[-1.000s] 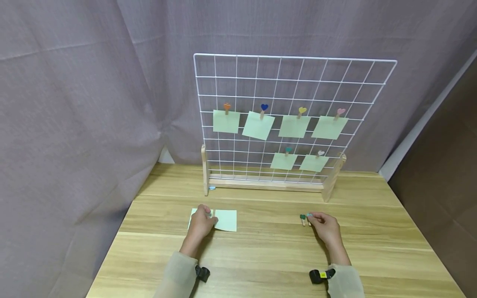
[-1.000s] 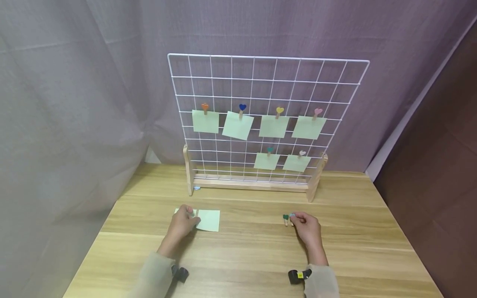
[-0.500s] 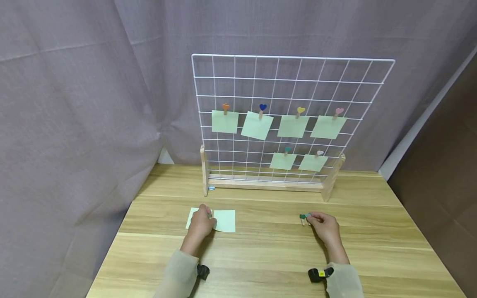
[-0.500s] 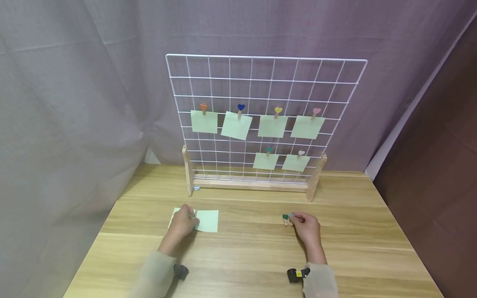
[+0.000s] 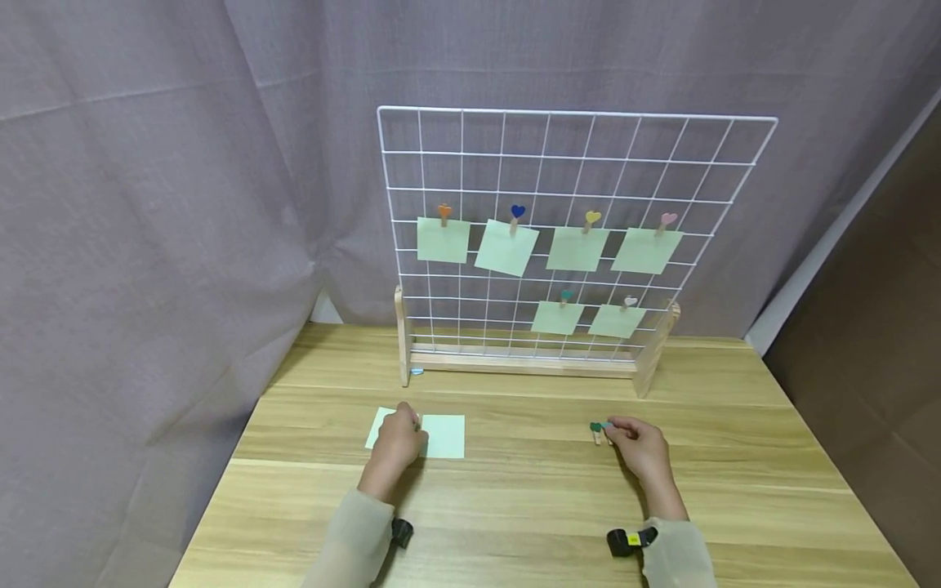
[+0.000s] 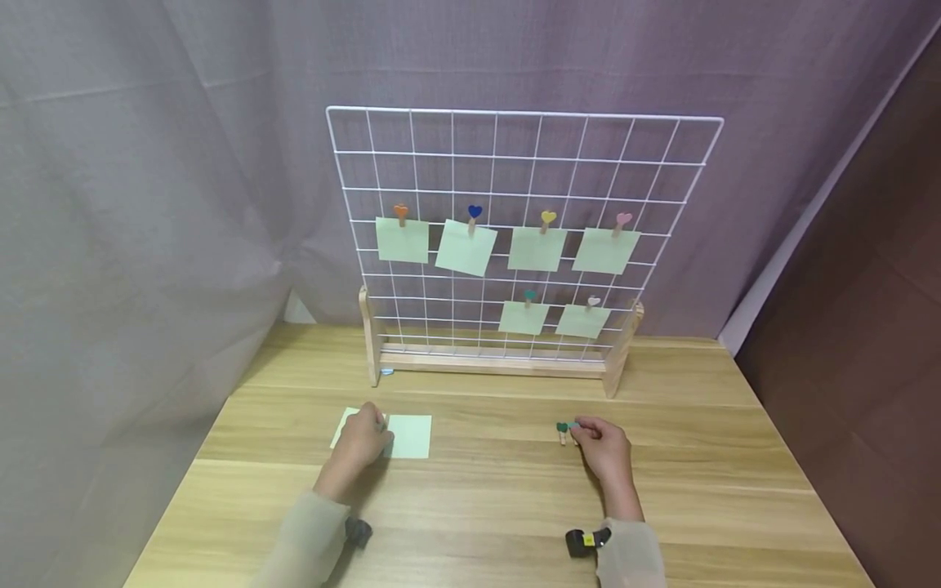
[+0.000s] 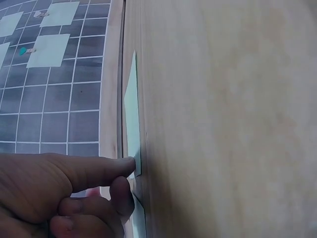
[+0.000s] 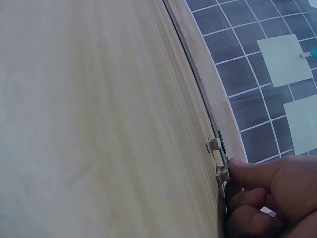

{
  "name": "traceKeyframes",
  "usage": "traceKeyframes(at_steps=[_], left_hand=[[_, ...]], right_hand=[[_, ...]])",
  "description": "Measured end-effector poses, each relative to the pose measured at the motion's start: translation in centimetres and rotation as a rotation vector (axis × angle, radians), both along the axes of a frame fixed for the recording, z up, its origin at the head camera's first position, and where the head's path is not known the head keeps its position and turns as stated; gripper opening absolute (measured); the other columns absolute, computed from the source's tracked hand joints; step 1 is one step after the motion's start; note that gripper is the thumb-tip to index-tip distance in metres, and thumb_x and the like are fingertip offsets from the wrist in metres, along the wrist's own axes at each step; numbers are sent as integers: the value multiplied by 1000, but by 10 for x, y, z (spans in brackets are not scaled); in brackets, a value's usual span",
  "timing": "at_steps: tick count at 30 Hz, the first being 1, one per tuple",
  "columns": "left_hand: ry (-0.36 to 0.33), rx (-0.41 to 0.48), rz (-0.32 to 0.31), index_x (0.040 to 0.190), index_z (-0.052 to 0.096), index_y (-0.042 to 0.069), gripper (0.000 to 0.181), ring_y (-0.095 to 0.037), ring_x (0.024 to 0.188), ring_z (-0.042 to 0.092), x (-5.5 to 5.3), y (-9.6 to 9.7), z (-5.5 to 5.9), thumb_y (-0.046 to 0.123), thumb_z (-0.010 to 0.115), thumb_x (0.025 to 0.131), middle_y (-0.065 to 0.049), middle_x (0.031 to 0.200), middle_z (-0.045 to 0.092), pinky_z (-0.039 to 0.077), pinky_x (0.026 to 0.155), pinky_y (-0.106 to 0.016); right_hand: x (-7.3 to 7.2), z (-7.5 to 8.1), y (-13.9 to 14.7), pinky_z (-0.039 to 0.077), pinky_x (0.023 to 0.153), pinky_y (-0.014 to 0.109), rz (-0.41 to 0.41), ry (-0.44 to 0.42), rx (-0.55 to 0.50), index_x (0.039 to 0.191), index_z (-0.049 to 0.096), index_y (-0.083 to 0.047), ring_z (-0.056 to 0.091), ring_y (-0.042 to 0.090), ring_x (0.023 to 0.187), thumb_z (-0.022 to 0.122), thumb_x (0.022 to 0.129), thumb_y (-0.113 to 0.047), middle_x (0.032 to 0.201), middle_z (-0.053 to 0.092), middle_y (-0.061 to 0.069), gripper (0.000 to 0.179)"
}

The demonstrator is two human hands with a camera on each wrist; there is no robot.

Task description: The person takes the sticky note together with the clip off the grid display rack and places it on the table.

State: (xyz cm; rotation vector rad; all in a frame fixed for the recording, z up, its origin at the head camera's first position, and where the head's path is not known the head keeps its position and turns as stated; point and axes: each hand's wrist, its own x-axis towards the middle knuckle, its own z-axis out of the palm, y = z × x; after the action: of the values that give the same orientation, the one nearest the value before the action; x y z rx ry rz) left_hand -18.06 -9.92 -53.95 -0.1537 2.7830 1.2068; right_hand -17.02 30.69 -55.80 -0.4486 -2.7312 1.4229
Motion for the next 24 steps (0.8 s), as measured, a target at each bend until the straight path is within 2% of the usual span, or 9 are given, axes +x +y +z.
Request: traceKeyframes(at_steps=[5,9,12,17,20,24], left_hand=[[7,-17,-7,97,56,1,17,-23,65,55,-1,0,2,0,72,93,-9,78,57,45,52,-31],[14,-15,-10,96,56,2,16,-23,64,55,0,0,4,-1,71,93,-9,76,57,44,52,-31],[13,-6,-11,96,56,2,14,-22,63,55,0,-1,3,0,70,93,-8,76,57,44,51,-30],[22,39,-28,95,56,4,18,-21,64,54,2,-1,0,12,71,98,-7,79,58,43,52,-30],[38,74,-27,94,55,6,23,-19,65,53,3,0,-2,21,72,100,-5,79,58,42,53,-30],[54,188,-43,98,57,3,23,-17,60,51,4,5,-2,22,70,102,-4,73,56,42,52,-29]], right_hand=[[1,-1,1,49,73,24,-9,-11,-16,132,68,6,61,19,97,67,105,-22,112,71,17,38],[2,-2,1,49,74,23,-22,-17,-44,136,66,5,61,26,105,65,106,-23,120,69,19,41],[2,-2,0,49,72,22,-36,-9,-57,136,66,5,61,24,102,65,106,-23,119,69,19,41],[4,0,-2,48,65,21,-59,16,-49,132,68,6,56,16,90,66,106,-21,107,69,13,38],[5,0,-5,47,62,20,-80,38,-33,130,69,6,55,16,87,66,105,-20,103,69,11,35],[6,4,-6,48,64,20,-80,58,-27,130,69,6,57,18,90,65,106,-20,108,70,16,36]])
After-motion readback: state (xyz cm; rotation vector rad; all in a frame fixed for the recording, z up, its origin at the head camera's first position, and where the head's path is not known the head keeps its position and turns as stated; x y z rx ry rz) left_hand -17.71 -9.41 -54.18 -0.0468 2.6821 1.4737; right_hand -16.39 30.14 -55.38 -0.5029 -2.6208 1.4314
